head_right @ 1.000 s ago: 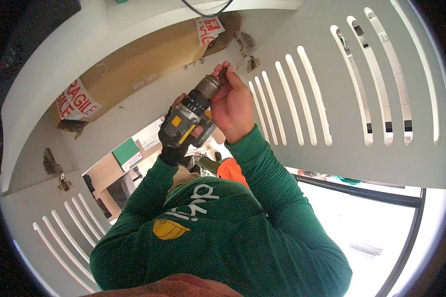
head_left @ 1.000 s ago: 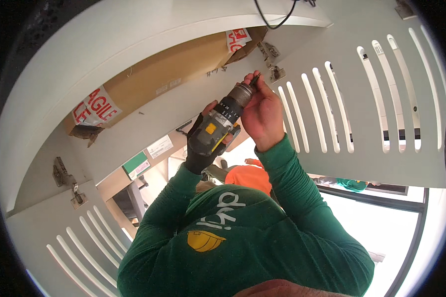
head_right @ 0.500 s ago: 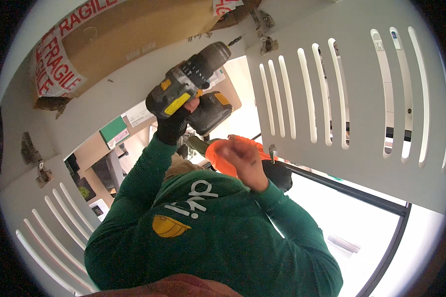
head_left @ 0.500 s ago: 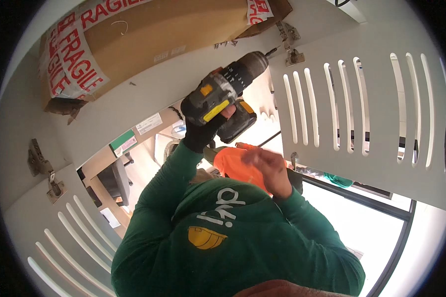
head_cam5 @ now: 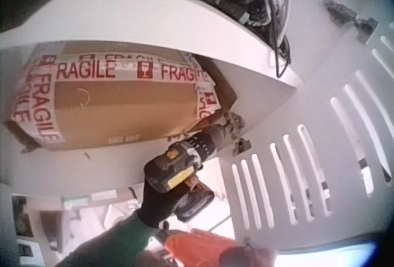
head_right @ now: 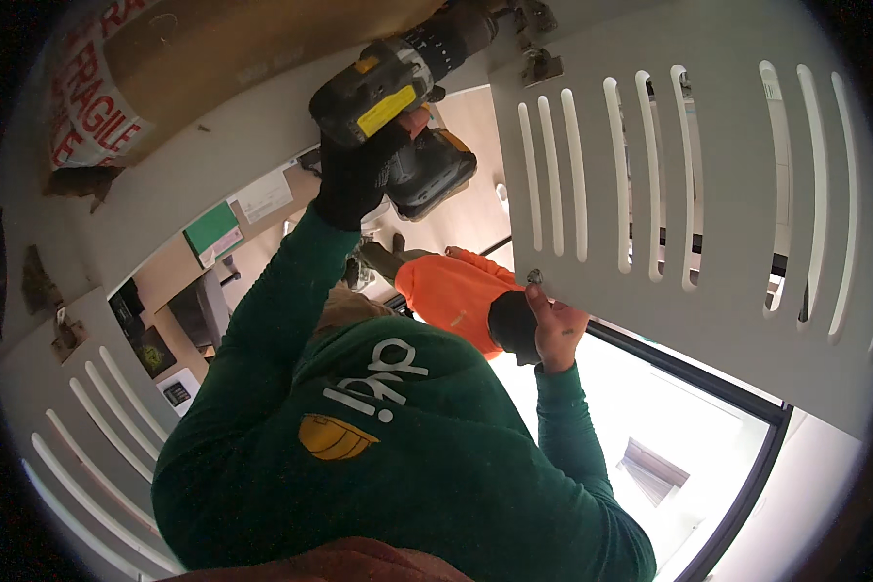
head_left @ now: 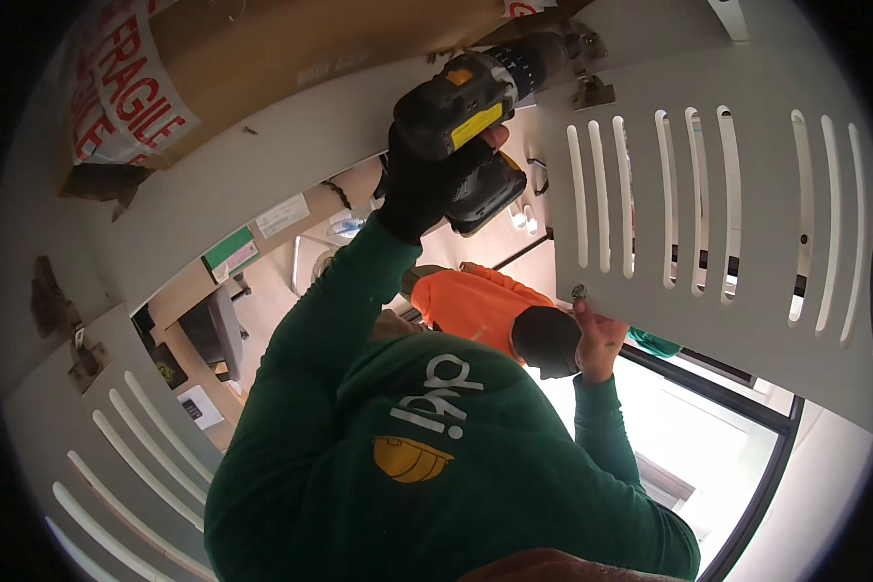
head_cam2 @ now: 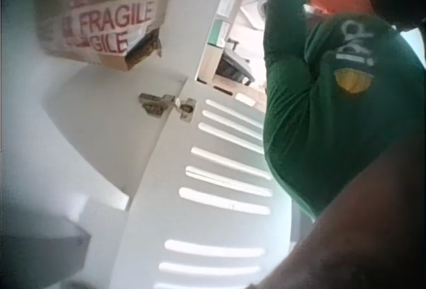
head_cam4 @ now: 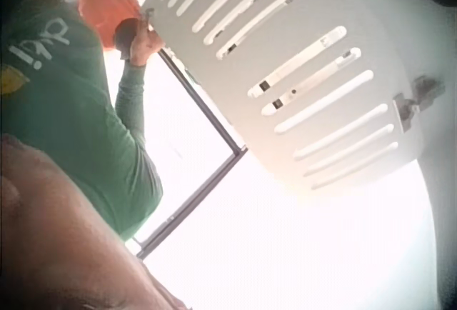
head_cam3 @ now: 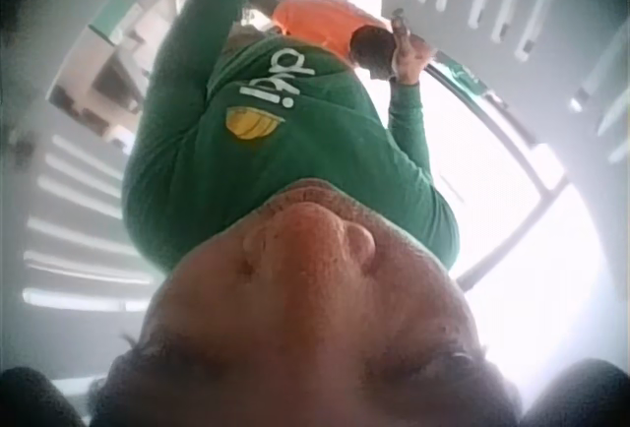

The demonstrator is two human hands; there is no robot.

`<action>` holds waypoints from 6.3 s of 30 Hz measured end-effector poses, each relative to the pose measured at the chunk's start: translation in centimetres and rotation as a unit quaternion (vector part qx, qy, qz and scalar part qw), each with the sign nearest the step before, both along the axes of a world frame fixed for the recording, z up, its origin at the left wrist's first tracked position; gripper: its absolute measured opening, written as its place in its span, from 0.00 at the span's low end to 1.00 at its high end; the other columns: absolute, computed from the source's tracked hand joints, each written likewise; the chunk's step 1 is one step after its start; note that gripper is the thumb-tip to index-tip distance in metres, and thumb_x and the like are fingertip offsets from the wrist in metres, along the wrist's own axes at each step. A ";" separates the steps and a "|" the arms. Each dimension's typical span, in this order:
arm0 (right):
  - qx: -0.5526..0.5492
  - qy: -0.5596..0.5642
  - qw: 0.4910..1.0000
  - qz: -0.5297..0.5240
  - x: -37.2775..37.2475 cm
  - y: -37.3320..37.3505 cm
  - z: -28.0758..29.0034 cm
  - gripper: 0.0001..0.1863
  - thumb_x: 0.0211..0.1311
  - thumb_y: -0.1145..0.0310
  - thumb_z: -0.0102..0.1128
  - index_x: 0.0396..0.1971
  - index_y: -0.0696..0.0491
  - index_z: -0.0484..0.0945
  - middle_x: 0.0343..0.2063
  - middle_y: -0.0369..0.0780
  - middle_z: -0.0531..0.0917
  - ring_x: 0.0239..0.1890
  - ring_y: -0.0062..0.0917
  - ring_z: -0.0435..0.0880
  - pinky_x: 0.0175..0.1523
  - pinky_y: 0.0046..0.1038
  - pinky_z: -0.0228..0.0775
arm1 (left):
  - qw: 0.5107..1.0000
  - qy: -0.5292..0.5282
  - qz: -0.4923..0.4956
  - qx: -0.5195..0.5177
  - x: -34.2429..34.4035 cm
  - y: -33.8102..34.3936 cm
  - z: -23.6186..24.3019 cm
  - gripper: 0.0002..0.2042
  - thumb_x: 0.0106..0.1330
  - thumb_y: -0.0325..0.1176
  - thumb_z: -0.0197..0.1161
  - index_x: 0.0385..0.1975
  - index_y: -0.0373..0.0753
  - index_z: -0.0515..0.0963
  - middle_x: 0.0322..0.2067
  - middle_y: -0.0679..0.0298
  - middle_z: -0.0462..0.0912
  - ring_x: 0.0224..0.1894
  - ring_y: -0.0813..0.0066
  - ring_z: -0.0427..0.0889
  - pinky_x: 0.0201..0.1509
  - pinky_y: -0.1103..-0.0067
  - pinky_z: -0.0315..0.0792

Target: The person carries a white cabinet door into an office and positions it against a wall cabinet. They use a power drill to secure the door hinges to the cabinet frame, repeatedly adjusting the door and drilling screws into the hinge mounts.

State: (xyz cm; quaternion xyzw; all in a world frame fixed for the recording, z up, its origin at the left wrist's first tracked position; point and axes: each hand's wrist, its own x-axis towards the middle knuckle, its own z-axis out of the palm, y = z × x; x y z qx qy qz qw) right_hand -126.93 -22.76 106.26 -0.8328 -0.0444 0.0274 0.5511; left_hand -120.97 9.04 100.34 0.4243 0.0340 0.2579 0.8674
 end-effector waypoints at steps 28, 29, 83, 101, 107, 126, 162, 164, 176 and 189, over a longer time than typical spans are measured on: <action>0.042 -0.081 0.996 0.012 1.6 1.5 1.9 0.06 0.59 0.74 0.66 0.35 0.59 0.82 0.27 0.41 0.84 0.30 0.28 0.82 0.38 0.30 0.74 | 0.998 -0.013 -0.053 -0.035 1.7 0.6 -2.9 0.15 0.66 0.27 0.62 0.52 0.36 0.72 0.43 0.61 0.80 0.42 0.73 0.80 0.49 0.72 0.78; 0.048 -0.096 0.994 0.033 1.8 2.2 1.8 0.07 0.59 0.74 0.65 0.35 0.59 0.81 0.26 0.42 0.84 0.30 0.29 0.82 0.38 0.31 0.74 | 0.997 -0.010 -0.061 -0.046 1.7 1.8 -4.7 0.15 0.67 0.31 0.61 0.53 0.37 0.73 0.39 0.62 0.79 0.40 0.71 0.80 0.47 0.72 0.78; 0.013 -0.196 0.978 0.076 -0.8 4.2 2.0 0.34 0.49 0.77 0.65 0.61 0.57 0.70 0.53 0.52 0.79 0.53 0.52 0.78 0.56 0.40 0.73 | 0.993 0.030 -0.083 0.081 -0.7 2.9 -3.1 0.14 0.75 0.34 0.51 0.56 0.36 0.72 0.42 0.63 0.80 0.39 0.70 0.81 0.41 0.73 0.78; 0.064 -0.182 0.980 0.050 2.3 2.3 1.1 0.06 0.56 0.78 0.61 0.35 0.60 0.81 0.25 0.37 0.82 0.22 0.23 0.78 0.28 0.28 0.72 | 0.997 -0.068 -0.043 0.009 1.2 2.0 -4.7 0.19 0.72 0.34 0.56 0.60 0.35 0.69 0.55 0.54 0.77 0.50 0.66 0.79 0.55 0.70 0.75; 0.040 -0.137 0.990 0.003 2.3 2.1 2.6 0.06 0.58 0.76 0.63 0.36 0.60 0.80 0.28 0.38 0.83 0.25 0.19 0.78 0.29 0.24 0.71 | 0.998 -0.062 0.004 -0.011 0.4 -0.1 -1.6 0.18 0.64 0.23 0.60 0.54 0.30 0.73 0.46 0.56 0.82 0.47 0.70 0.83 0.57 0.74 0.76; -0.180 -0.093 0.966 0.160 -3.4 1.4 5.5 0.06 0.58 0.72 0.68 0.29 0.57 0.79 0.27 0.37 0.81 0.27 0.22 0.79 0.32 0.25 0.71 | 0.997 -0.074 0.003 -0.030 -1.7 -0.6 -1.0 0.17 0.61 0.23 0.67 0.50 0.35 0.75 0.40 0.63 0.81 0.43 0.76 0.81 0.50 0.78 0.77; -0.782 -0.449 0.416 0.121 15.7 21.7 3.6 0.30 0.64 0.64 0.44 0.60 0.71 0.68 0.69 0.56 0.60 0.73 0.50 0.52 0.74 0.53 0.43 | 0.998 0.010 0.058 0.001 -5.4 2.2 -2.2 0.19 0.56 0.27 0.75 0.47 0.37 0.78 0.42 0.63 0.83 0.43 0.74 0.83 0.48 0.76 0.79; -0.804 -0.414 0.412 0.112 15.6 22.4 3.5 0.33 0.65 0.64 0.43 0.63 0.73 0.63 0.70 0.59 0.57 0.74 0.55 0.48 0.75 0.53 0.40 | 0.999 0.020 0.048 -0.002 -5.5 2.2 -3.5 0.20 0.56 0.27 0.75 0.48 0.36 0.78 0.42 0.62 0.83 0.43 0.74 0.83 0.49 0.76 0.79; -0.601 -0.538 0.583 0.099 14.7 22.4 3.8 0.21 0.64 0.68 0.51 0.51 0.68 0.74 0.60 0.57 0.71 0.67 0.50 0.65 0.67 0.51 0.59 | 0.995 0.056 0.033 -0.073 -7.0 2.3 -2.8 0.22 0.55 0.25 0.76 0.49 0.35 0.76 0.43 0.61 0.83 0.42 0.74 0.83 0.48 0.76 0.81; -0.202 -0.243 0.916 0.246 3.6 17.0 3.9 0.29 0.54 0.69 0.70 0.58 0.53 0.74 0.63 0.50 0.68 0.64 0.47 0.69 0.65 0.42 0.65 | 0.985 0.030 -0.010 0.170 -10.7 6.8 3.3 0.21 0.64 0.27 0.64 0.57 0.38 0.71 0.53 0.60 0.77 0.54 0.70 0.77 0.57 0.71 0.75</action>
